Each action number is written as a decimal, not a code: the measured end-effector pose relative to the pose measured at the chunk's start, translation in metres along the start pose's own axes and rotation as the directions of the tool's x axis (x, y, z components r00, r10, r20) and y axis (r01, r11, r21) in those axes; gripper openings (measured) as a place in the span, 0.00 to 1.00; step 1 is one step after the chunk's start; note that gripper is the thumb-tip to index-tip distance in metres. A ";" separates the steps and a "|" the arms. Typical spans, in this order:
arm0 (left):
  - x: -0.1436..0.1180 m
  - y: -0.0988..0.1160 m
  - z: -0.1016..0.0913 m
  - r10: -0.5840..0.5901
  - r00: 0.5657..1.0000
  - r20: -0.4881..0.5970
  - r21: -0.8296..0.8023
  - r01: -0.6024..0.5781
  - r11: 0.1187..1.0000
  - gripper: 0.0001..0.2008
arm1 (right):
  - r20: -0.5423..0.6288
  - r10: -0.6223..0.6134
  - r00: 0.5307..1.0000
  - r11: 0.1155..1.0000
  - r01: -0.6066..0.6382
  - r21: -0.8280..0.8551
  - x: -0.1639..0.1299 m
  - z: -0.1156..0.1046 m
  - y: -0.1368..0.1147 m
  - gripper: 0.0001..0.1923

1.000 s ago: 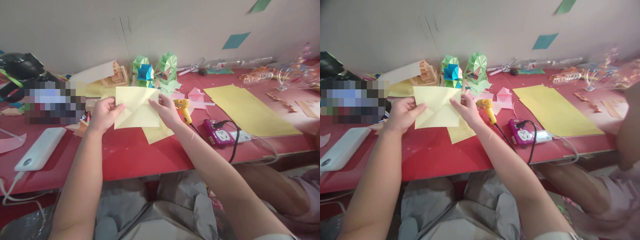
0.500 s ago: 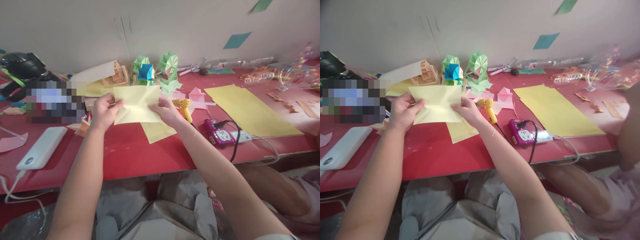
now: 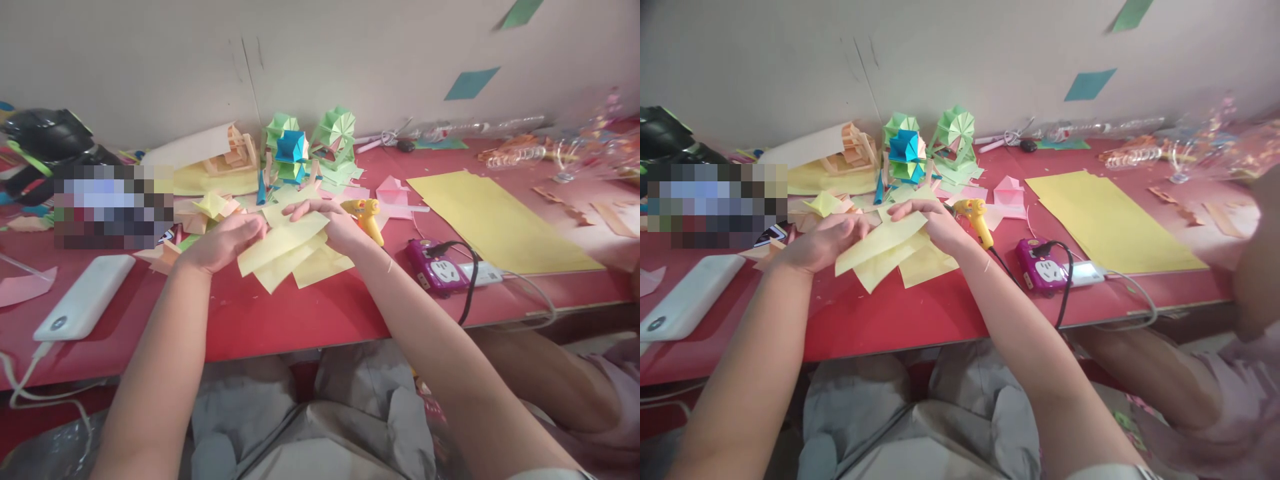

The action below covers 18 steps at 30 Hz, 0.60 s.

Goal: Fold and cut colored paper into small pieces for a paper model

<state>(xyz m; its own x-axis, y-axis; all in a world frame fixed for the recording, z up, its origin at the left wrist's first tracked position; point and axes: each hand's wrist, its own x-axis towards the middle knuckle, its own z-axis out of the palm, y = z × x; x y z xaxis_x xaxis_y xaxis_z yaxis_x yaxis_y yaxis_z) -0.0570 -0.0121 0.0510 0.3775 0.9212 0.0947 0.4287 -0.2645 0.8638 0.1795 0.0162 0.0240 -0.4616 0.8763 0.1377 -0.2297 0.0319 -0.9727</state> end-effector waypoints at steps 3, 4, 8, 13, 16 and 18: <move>0.002 0.002 0.010 -0.179 0.976 0.122 -0.283 0.207 0.936 0.25 | 0.053 -0.021 0.998 0.997 0.024 -0.072 0.001 0.002 0.002 0.10; 0.004 0.002 0.013 -0.225 0.970 0.095 -0.321 0.244 0.915 0.28 | 0.012 -0.018 1.000 0.997 0.019 -0.080 0.002 0.004 0.002 0.11; 0.014 -0.005 0.024 -0.233 0.961 -0.151 -0.369 0.164 0.915 0.33 | -0.256 0.071 0.964 0.993 -0.093 -0.072 0.009 0.008 0.004 0.23; 0.019 -0.010 0.034 -0.228 0.959 -0.168 -0.382 0.150 0.912 0.22 | -0.258 0.021 0.966 0.999 -0.031 -0.036 0.011 0.007 0.013 0.28; 0.019 -0.007 0.039 -0.301 0.948 -0.108 -0.413 0.232 0.880 0.21 | -0.292 -0.015 0.956 0.999 0.023 0.024 0.011 0.007 0.015 0.26; 0.020 -0.006 0.041 -0.314 0.939 -0.141 -0.438 0.226 0.870 0.20 | -0.279 -0.017 0.960 0.997 0.038 0.071 0.011 0.008 0.014 0.26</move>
<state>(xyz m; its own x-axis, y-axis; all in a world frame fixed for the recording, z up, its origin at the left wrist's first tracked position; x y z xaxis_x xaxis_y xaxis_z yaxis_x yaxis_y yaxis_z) -0.0189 -0.0039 0.0275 0.1044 0.9881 -0.1129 0.0985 0.1027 0.9898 0.1639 0.0223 0.0133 -0.2006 0.9749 0.0968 -0.3073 0.0312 -0.9511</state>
